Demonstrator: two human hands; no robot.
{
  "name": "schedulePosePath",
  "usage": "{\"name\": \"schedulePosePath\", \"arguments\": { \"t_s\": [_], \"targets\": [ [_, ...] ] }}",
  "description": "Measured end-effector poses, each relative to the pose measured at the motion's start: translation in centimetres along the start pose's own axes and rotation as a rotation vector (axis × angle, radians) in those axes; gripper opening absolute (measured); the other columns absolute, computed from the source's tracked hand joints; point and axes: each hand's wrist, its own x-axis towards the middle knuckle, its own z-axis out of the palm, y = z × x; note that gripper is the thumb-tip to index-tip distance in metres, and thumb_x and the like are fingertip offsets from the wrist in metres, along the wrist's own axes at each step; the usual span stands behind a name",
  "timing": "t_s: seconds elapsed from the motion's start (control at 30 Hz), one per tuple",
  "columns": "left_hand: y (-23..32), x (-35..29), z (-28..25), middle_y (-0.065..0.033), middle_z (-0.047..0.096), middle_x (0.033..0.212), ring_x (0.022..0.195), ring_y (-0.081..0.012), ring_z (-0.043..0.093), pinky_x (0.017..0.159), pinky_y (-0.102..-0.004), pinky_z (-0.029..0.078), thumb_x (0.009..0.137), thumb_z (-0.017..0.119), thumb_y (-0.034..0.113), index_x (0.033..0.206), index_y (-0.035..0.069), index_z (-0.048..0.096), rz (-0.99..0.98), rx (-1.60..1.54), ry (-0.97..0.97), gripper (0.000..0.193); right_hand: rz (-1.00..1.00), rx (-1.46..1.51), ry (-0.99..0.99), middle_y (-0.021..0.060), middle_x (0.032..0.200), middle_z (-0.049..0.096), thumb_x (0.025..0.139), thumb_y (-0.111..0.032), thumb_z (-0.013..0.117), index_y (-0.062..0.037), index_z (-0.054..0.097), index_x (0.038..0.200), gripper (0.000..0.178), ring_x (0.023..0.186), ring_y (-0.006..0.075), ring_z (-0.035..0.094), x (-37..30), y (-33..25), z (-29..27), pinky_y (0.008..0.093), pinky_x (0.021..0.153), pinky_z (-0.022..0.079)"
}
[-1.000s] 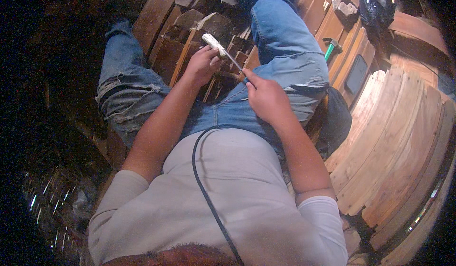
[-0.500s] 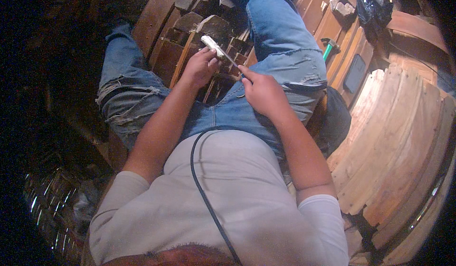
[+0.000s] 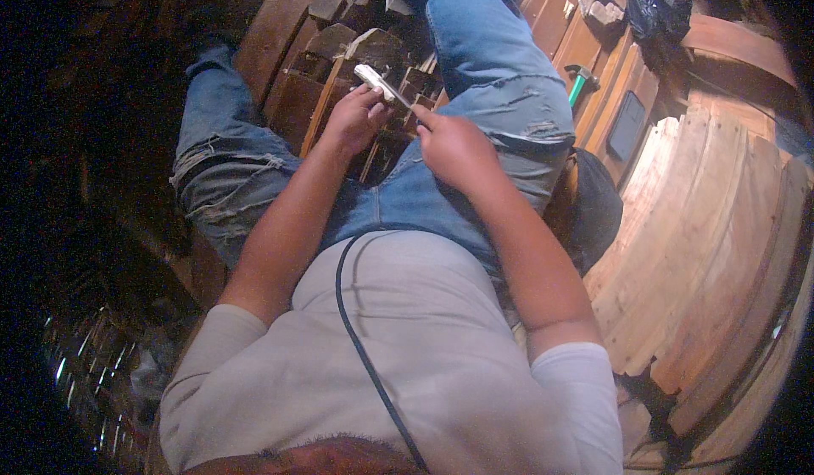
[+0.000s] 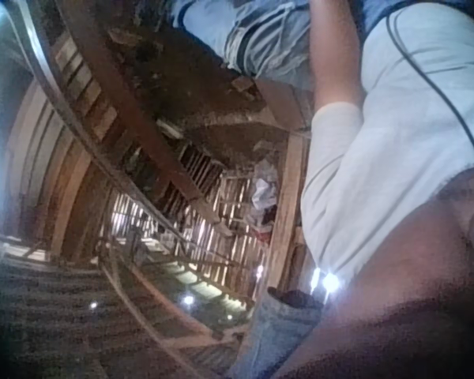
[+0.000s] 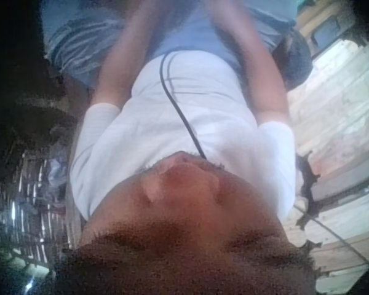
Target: The person sits on the floor and uses a chisel to carve a small rectangular piece of light-colored wood. They hold the wood in their left hand and the chisel in their right, making repeated shaving motions to shape the object. The person occasionally rotates the wood to work on different sides.
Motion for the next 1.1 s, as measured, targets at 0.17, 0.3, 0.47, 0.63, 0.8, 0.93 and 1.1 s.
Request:
{"name": "schedulePosePath", "arguments": {
  "t_s": [0.17,0.3,0.47,0.63,0.8,0.93,1.1],
  "targets": [
    [0.1,0.0,0.2,-0.0059,0.064,0.111,0.095,-0.0167,0.062,0.088,-0.033,0.056,0.106,0.052,0.012,0.126,0.005,0.058,0.002,0.034,0.004,0.022,-0.015,-0.002,0.017,0.0272,0.099,0.07,0.098,-0.024,0.06,-0.0183,0.066,0.135,0.038,0.092,0.0454,0.067,0.5,0.3,0.1,0.0507,0.084,0.054],
    [-0.4,0.6,-0.5,-0.005,0.065,0.103,0.085,-0.0147,0.063,0.081,-0.0316,0.058,0.105,0.054,0.013,0.12,0.006,0.061,0.021,-0.013,-0.03,0.018,-0.032,-0.029,0.029,0.0274,0.1,0.07,0.098,-0.024,0.059,-0.0191,0.066,0.135,0.038,0.093,0.0455,0.067,1.4,0.5,0.7,0.0522,0.084,0.053],
    [0.5,-0.5,0.2,-0.0063,0.063,0.109,0.093,-0.017,0.062,0.085,-0.0332,0.056,0.105,0.054,0.013,0.124,0.006,0.058,-0.008,0.045,0.004,0.021,0.003,-0.026,0.013,0.0279,0.101,0.07,0.099,-0.027,0.057,-0.0189,0.066,0.134,0.037,0.094,0.0457,0.067,1.8,-0.5,0.4,0.0528,0.085,0.053],
    [0.2,-0.3,0.5,-0.0066,0.063,0.103,0.091,-0.0172,0.064,0.082,-0.0329,0.057,0.105,0.054,0.013,0.12,0.005,0.059,0.012,-0.001,0.033,0.018,-0.028,-0.038,0.029,0.0279,0.102,0.069,0.099,-0.028,0.056,-0.0192,0.067,0.134,0.037,0.095,0.0457,0.067,2.3,-0.1,0.7,0.0528,0.085,0.053],
    [0.2,-0.6,0.6,-0.0071,0.064,0.102,0.091,-0.017,0.064,0.08,-0.0329,0.057,0.105,0.053,0.014,0.117,0.005,0.06,0.035,-0.003,0.009,0.016,-0.026,-0.016,0.034,0.025,0.108,0.071,0.099,-0.027,0.055,-0.0175,0.068,0.13,0.036,0.1,0.044,0.068,2.8,-0.5,1.1,0.0544,0.09,0.054],
    [-0.1,0.4,-1.3,-0.0075,0.064,0.102,0.087,-0.0169,0.064,0.077,-0.0323,0.057,0.105,0.053,0.013,0.115,0.005,0.06,-0.015,-0.017,-0.141,0.015,-0.032,-0.014,0.022,0.0239,0.11,0.071,0.099,-0.027,0.054,-0.0163,0.068,0.13,0.035,0.102,0.0438,0.068,3.6,-0.7,1.2,0.0541,0.091,0.054],
    [0.2,0.0,0.0,-0.0088,0.064,0.103,0.083,-0.0166,0.064,0.073,-0.0302,0.057,0.105,0.053,0.012,0.115,0.004,0.06,0.022,-0.031,-0.033,0.014,-0.03,-0.017,0.017,0.0233,0.112,0.071,0.099,-0.028,0.054,-0.0164,0.067,0.13,0.036,0.104,0.0434,0.068,4.2,-0.1,1.7,0.0537,0.091,0.053]
  ]
}}
